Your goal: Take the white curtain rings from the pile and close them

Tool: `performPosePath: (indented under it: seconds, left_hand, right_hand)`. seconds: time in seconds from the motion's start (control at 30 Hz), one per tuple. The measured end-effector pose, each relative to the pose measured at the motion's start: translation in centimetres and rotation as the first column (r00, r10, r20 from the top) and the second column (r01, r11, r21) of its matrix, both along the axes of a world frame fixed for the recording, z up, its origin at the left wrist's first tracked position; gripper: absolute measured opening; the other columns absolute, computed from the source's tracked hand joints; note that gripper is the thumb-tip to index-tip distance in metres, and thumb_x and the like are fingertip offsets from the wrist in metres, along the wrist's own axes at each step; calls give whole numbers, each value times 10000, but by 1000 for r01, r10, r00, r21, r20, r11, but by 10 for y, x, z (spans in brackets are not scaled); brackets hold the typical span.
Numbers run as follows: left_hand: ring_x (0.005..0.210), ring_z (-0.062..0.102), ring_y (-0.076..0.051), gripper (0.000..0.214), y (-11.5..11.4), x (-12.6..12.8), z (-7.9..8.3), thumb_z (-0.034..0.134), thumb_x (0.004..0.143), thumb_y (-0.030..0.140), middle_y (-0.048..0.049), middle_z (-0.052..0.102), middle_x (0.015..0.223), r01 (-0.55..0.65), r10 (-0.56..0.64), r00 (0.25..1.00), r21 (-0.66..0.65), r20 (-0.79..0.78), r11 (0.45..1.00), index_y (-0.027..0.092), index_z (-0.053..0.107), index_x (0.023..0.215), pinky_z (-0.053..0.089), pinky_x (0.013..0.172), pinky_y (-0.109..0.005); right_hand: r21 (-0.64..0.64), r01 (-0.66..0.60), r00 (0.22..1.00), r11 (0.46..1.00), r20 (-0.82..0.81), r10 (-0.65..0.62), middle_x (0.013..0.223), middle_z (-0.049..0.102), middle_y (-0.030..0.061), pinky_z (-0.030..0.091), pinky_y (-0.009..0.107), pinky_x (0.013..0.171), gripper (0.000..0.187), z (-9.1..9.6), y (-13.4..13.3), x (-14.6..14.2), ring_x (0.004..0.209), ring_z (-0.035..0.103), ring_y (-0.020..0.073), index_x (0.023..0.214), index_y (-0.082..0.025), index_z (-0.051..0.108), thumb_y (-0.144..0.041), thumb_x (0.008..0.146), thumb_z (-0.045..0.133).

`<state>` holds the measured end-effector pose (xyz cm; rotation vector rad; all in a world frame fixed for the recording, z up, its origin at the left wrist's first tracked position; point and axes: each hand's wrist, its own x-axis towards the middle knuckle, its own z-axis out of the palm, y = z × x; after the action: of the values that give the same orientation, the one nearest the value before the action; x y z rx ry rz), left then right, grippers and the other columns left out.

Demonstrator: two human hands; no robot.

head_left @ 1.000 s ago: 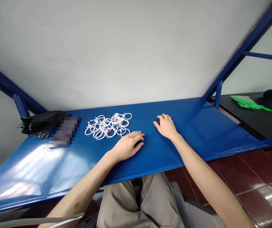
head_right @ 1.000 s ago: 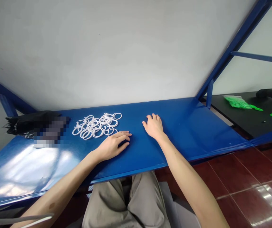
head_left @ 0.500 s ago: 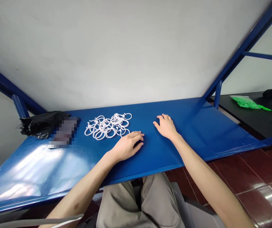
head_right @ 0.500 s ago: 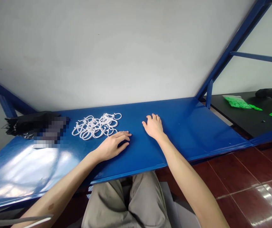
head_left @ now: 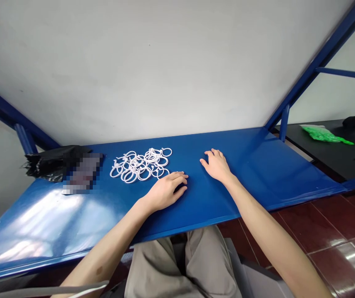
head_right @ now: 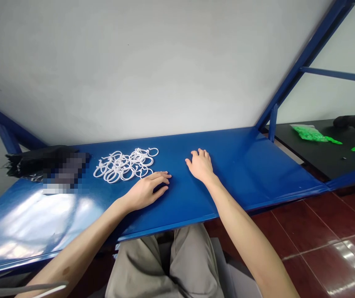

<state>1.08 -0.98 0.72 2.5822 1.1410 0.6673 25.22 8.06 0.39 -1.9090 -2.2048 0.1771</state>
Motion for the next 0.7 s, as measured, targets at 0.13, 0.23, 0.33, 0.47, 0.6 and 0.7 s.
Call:
performPosePath:
  seconds: [0.13, 0.23, 0.33, 0.47, 0.6, 0.7]
  left_hand:
    - [1327, 579, -231, 187, 0, 0, 0, 488, 1011, 303, -54, 673, 1334, 4, -4, 1000, -9, -19, 1000, 229, 643, 1085, 547, 1066, -409]
    - [1227, 627, -217, 185, 0, 0, 0, 486, 1013, 293, -57, 693, 1267, -6, 6, 1000, 34, -2, 999, 228, 635, 1102, 563, 1003, -382]
    - [986, 657, -215, 175, 2, -3, 2, 485, 1011, 288, -62, 716, 1051, -142, 141, 990, 192, 20, 971, 221, 642, 1049, 559, 882, -386]
    - [856, 619, -255, 259, 6, -11, 3, 546, 983, 411, -73, 659, 828, -412, 452, 892, 404, -4, 817, 215, 648, 848, 499, 756, -407]
    - [873, 611, -292, 335, 8, -16, 0, 601, 943, 475, -91, 649, 790, -423, 521, 846, 455, -110, 783, 212, 652, 743, 456, 750, -429]
    - [878, 612, -290, 286, 8, -15, -3, 616, 941, 406, -93, 672, 809, -386, 492, 855, 431, -165, 816, 201, 682, 753, 430, 767, -427]
  right_hand:
    - [5, -3, 1000, 1000, -2, 3, 1565, 418, 221, 325, 526, 1178, 561, -1, 0, 0, 1469, 353, 396, 1445, -120, 523, -471, 1023, 409]
    - [9, -9, 1000, 1000, -5, 9, 1565, 419, 221, 320, 523, 1182, 562, -1, 0, 1, 1471, 353, 391, 1444, -119, 523, -475, 1026, 405]
    - [8, -10, 1000, 1000, -3, 10, 1564, 420, 222, 316, 515, 1187, 562, -1, 0, 1, 1473, 352, 386, 1442, -116, 525, -475, 1025, 413]
    - [-9, -9, 1000, 1000, -8, 9, 1573, 409, 215, 314, 516, 1190, 568, 0, 0, 1, 1481, 341, 388, 1455, -119, 517, -477, 1025, 417]
    - [-7, -21, 1000, 1000, -15, 20, 1570, 412, 215, 305, 513, 1196, 564, 1, 0, 1, 1485, 336, 380, 1450, -115, 522, -472, 1027, 418]
    - [-6, -23, 999, 1000, -24, 23, 1568, 415, 217, 309, 520, 1193, 563, 0, 0, 2, 1483, 340, 383, 1451, -114, 523, -471, 1026, 428]
